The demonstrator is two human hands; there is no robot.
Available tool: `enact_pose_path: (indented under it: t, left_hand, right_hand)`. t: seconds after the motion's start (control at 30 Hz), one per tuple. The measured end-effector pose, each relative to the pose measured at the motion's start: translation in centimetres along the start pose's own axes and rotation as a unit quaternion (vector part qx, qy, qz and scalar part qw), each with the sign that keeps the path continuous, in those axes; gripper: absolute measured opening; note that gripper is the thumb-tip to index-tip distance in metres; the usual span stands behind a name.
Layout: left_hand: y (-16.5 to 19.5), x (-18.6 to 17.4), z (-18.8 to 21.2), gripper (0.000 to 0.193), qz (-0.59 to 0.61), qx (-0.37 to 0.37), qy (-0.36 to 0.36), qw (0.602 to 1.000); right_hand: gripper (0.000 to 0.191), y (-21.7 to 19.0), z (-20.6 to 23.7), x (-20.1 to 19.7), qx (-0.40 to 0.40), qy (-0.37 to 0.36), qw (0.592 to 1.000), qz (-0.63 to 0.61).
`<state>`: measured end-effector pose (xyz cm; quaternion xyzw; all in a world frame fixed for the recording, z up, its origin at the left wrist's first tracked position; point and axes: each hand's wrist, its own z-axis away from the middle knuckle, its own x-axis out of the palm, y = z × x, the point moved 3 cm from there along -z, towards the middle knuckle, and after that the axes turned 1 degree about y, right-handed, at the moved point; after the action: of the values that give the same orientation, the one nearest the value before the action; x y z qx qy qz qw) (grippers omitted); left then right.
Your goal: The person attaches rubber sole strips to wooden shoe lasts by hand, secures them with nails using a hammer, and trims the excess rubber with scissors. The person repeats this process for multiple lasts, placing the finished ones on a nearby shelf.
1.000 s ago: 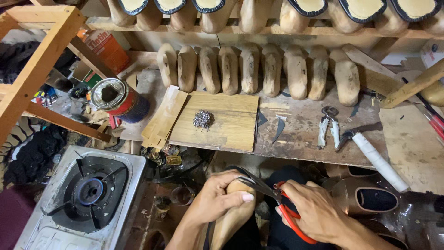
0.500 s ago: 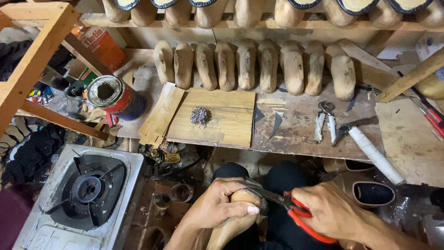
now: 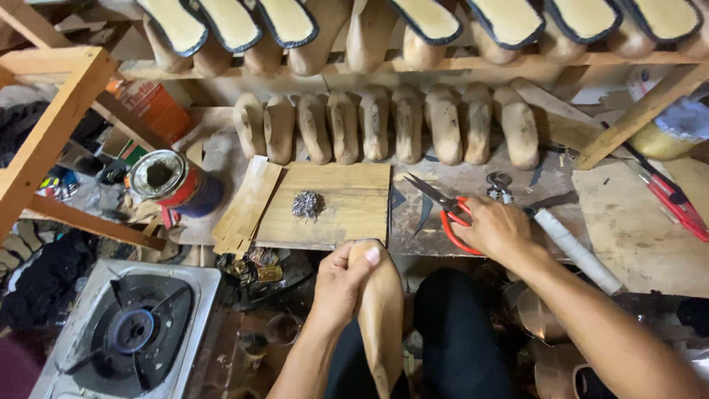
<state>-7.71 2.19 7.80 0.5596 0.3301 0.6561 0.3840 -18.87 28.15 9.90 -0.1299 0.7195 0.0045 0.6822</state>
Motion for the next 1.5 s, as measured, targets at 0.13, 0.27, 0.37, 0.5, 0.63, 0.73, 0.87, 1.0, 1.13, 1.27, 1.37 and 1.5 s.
enact_pose_path:
  t: [0.13,0.27,0.37,0.5,0.63,0.73,0.87,1.0,1.13,1.27,1.37,1.5]
  left_hand:
    - [-0.4,-0.2,-1.8,0.028,0.051,0.010,0.087,0.995]
    - [-0.2,0.0,-3.5,0.026,0.128,0.043,0.114,0.984]
    - [0.2,1.3,-4.5,0.028,0.154,0.044,0.126,0.979]
    - [0.4,3.9,-4.9,0.038,0.191,0.006,0.072,0.979]
    - [0.5,4.2,-4.2,0.051,0.099,0.017,-0.012,0.995]
    - [-0.6,2.2,-2.9,0.049,-0.069,0.007,-0.009,0.998]
    - [-2.1,0.7,-2.6,0.042,-0.268,0.093,-0.021,0.959]
    - [-1.6,0.9,-4.4,0.037,-0.459,0.242,-0.019,0.854]
    - [-1.0,1.0,-6.4,0.036,-0.460,0.235,0.019,0.856]
    - [-1.3,0.8,-6.8,0.034,-0.476,0.213,0.054,0.851]
    - [-1.5,0.7,-6.8,0.033,-0.467,0.218,0.057,0.855]
    - [-1.5,0.5,-6.8,0.032,-0.473,0.225,0.049,0.850]
  right_hand:
    - [0.044,-1.0,2.6,-0.6,-0.103,0.109,0.981,-0.127]
    - [0.052,-4.0,10.2,-1.5,-0.216,0.073,0.925,-0.303]
    - [0.071,-5.4,14.3,-2.0,-0.286,0.113,0.912,-0.270]
    - [0.053,-3.2,15.0,-0.4,-0.170,0.174,0.915,-0.321]
    - [0.048,3.5,12.7,2.7,0.170,0.055,0.752,-0.635]
    - [0.046,8.9,9.0,2.5,0.220,0.108,0.609,-0.754]
    - [0.043,15.2,1.7,1.0,0.201,0.177,0.632,-0.727]
    - [0.044,19.6,-5.7,0.9,0.207,0.208,0.656,-0.696]
    - [0.045,22.2,-8.8,2.6,0.278,0.176,0.628,-0.706]
    - [0.046,22.9,-8.4,4.6,0.324,0.190,0.502,-0.779]
    - [0.048,21.9,-7.6,5.8,0.297,0.174,0.507,-0.790]
    - [0.054,19.3,-5.5,4.3,0.373,0.169,0.650,-0.640]
